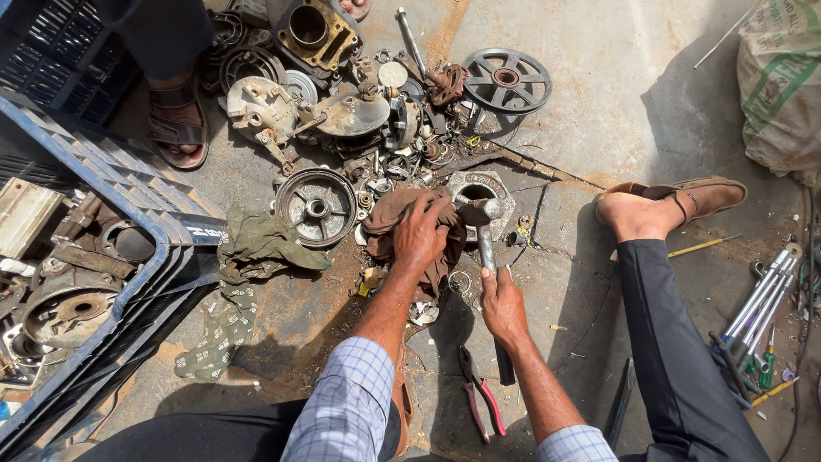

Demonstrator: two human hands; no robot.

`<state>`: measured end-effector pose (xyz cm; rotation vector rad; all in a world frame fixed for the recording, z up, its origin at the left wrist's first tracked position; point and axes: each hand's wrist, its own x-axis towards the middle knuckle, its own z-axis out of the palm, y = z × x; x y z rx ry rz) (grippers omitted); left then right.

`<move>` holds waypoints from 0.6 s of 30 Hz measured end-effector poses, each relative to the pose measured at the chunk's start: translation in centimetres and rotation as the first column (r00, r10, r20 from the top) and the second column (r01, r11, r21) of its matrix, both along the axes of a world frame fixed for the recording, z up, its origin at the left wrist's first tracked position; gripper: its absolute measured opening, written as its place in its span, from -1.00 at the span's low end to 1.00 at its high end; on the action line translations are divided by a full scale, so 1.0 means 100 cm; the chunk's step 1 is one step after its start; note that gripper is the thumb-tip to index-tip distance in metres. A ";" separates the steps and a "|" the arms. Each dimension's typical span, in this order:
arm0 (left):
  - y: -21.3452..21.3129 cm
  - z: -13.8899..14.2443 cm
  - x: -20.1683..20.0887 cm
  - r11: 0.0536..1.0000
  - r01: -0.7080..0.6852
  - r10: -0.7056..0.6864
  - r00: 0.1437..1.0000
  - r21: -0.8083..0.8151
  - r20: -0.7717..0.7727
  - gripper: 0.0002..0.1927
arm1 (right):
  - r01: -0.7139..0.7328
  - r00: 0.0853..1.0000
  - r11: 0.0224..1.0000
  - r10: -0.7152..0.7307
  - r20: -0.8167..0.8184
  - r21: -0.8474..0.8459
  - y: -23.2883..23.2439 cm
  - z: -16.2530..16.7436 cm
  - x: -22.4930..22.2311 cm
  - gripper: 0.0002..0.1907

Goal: The person sits on the ground and uses pliers to remove a wire from a cylindrical metal part. They then use a hammer to strike the part repeatedly on a metal block, inspecting it between strikes.

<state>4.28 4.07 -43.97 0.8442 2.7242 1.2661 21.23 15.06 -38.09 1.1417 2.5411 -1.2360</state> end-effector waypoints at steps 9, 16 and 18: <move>-0.015 -0.012 0.016 0.992 -0.093 0.071 0.969 0.081 0.236 -0.46 | -0.016 1.000 0.999 0.016 -0.007 -0.044 -0.004 -0.001 0.002 -0.46; -0.003 -0.003 0.027 0.961 -0.197 0.141 0.953 0.196 0.267 -0.28 | -0.097 0.995 0.994 0.095 0.040 0.043 -0.003 0.001 -0.005 -0.50; -0.001 0.001 0.026 0.964 -0.217 0.150 0.922 0.156 0.356 -0.28 | -0.105 0.994 0.993 0.103 0.037 0.059 -0.003 0.002 -0.007 -0.51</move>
